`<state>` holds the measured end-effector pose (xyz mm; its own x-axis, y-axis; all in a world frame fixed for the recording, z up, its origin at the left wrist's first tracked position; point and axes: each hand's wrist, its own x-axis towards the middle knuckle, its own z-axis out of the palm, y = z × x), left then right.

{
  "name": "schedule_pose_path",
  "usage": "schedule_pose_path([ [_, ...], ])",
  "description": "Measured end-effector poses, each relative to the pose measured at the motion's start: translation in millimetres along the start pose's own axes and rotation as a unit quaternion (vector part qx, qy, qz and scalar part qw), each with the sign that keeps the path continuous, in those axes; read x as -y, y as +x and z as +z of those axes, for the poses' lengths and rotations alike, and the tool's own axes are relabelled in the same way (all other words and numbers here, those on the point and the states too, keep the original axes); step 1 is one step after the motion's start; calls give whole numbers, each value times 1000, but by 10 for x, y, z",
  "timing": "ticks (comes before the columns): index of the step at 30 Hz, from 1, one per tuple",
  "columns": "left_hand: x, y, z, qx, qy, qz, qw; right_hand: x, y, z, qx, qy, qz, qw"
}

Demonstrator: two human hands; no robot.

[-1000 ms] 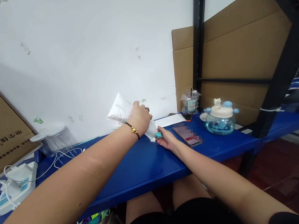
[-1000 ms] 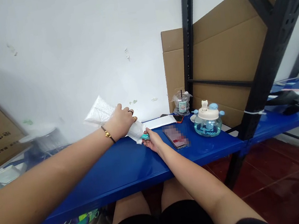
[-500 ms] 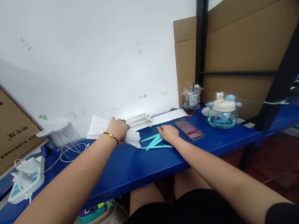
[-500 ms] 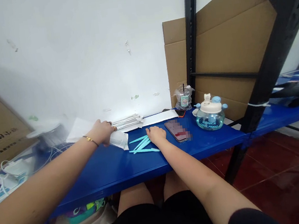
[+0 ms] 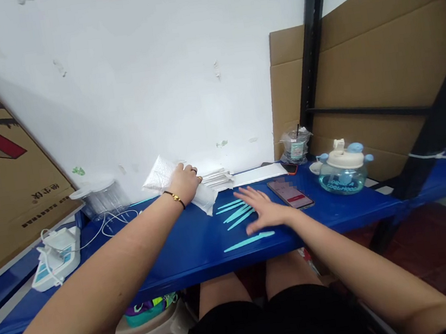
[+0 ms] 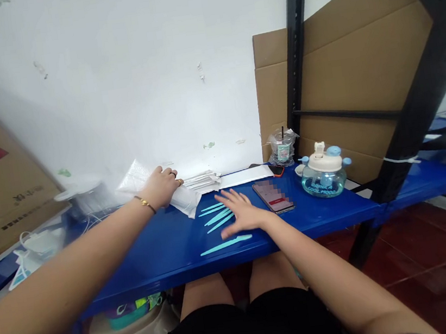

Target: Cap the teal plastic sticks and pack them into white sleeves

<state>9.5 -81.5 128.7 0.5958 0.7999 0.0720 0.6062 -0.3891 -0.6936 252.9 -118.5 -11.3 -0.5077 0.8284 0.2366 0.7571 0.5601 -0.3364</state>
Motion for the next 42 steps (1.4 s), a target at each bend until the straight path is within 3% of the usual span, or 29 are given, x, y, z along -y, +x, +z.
schedule_pose_path([
  [2, 55, -3, 15, 3, -13, -9, 1000, 16, -119, 55, 46, 0, -35, 998],
  [4, 118, 3, 0, 3, -19, -17, 1000, 13, -119, 142, 43, -1, -12, 999],
  [9, 188, 30, -96, -57, -66, -5, 996, -61, 224, 313, 7, 30, 31, 999],
  [13, 143, 3, 13, -56, -113, 15, 992, -87, 347, 323, -53, 63, 37, 996],
  [18, 94, -51, 252, -56, -124, -5, 991, -65, 233, 243, -158, 113, 59, 979],
  [26, -107, 2, 296, -65, -180, -32, 981, -51, 337, 251, -200, 129, 13, 971],
  [30, -306, 1, 355, -75, -210, -45, 974, -66, 528, 325, -180, 164, 53, 969],
  [34, -438, -45, 468, -91, -219, -68, 969, -49, 626, 362, -131, 121, 78, 981],
  [42, -311, -179, 722, -63, -219, -102, 968, -24, 563, 245, -164, 49, 74, 982],
])
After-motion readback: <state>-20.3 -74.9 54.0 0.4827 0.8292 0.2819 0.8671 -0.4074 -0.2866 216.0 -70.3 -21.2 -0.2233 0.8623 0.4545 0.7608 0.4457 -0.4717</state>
